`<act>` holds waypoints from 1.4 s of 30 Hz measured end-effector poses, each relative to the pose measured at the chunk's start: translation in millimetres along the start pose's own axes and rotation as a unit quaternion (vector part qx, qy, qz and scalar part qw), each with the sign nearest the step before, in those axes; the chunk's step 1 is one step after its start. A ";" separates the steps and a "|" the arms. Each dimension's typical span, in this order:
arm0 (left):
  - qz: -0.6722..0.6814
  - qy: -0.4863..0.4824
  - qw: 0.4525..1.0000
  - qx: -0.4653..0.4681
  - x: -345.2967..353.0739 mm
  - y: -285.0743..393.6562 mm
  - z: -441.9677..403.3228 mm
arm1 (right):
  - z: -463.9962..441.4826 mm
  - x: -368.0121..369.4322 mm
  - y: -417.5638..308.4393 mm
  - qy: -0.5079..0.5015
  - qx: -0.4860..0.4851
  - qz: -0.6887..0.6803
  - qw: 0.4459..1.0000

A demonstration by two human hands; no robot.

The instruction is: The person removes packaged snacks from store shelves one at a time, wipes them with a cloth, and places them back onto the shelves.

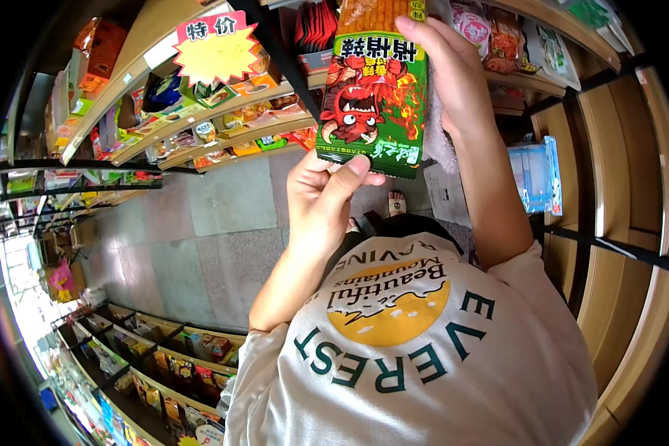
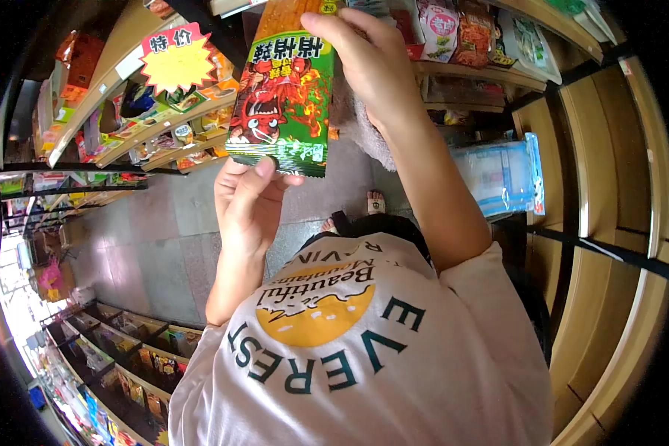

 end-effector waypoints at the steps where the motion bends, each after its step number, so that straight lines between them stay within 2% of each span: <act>1: 0.004 -0.014 1.000 -0.006 3.8 -0.7 -1.9 | -1.3 -1.5 -1.1 -0.003 0.014 0.011 1.000; 3: 0.011 -0.026 0.999 -0.020 -16.7 11.5 14.2 | 14.3 23.2 8.3 -0.001 0.036 0.023 0.999; 5: -0.022 -0.046 0.999 -0.005 -24.0 22.9 19.4 | 19.5 43.6 9.9 -0.014 0.037 -0.038 0.998; 6: -0.009 -0.055 0.998 -0.001 -26.8 23.0 19.4 | 22.1 46.0 8.5 -0.002 0.047 -0.002 0.999; 17: -0.032 -0.043 0.999 -0.003 -60.3 41.8 38.5 | 39.9 86.4 3.8 -0.027 0.031 -0.005 0.999; 19: -0.039 -0.044 0.998 -0.009 -63.7 41.2 41.0 | 38.9 89.5 -5.8 -0.030 -0.032 0.002 0.999; 23: -0.029 -0.032 0.999 -0.002 -63.4 44.2 45.8 | 49.8 107.6 -26.9 -0.073 -0.058 0.015 0.996; 25: -0.010 -0.073 0.997 -0.004 -60.4 44.6 47.8 | 43.3 105.4 -20.1 -0.074 -0.067 0.029 0.995; 27: 0.029 -0.033 0.999 0.008 -61.5 52.4 49.2 | 44.9 109.4 -20.9 -0.091 -0.072 -0.001 0.993; 28: 0.019 -0.033 0.999 0.036 -58.2 57.9 48.7 | 45.2 111.0 -18.9 -0.115 -0.060 -0.014 0.992; 29: -0.048 -0.051 0.997 0.019 -60.2 56.6 50.3 | 46.3 110.9 -16.6 -0.112 -0.056 -0.015 0.992; 31: -0.028 -0.044 0.998 0.044 -57.5 60.5 49.4 | 48.2 114.8 -13.6 -0.121 -0.051 -0.062 0.989; 33: -0.035 -0.035 0.998 0.033 -57.7 56.7 49.0 | 51.2 113.0 -15.0 -0.122 -0.065 -0.068 0.988; 35: -0.041 -0.027 0.998 0.024 -57.0 54.0 47.7 | 52.6 107.9 -13.0 -0.106 -0.048 0.003 0.993; 38: 0.004 -0.015 1.000 -0.024 -59.7 41.8 47.8 | 57.0 106.4 -15.7 -0.104 -0.065 -0.013 0.992; 42: 0.024 -0.025 0.999 -0.032 -52.3 38.2 46.1 | 56.9 99.5 -13.6 -0.091 -0.075 -0.010 0.993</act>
Point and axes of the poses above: each hand's wrist, its own z-axis away from the middle knuckle, its own x-axis out of the palm, y = z × x, the point moved 9 cm from there along -z, towards the middle knuckle, and after that the axes turned 1 degree about -y, right-handed, at the moved point
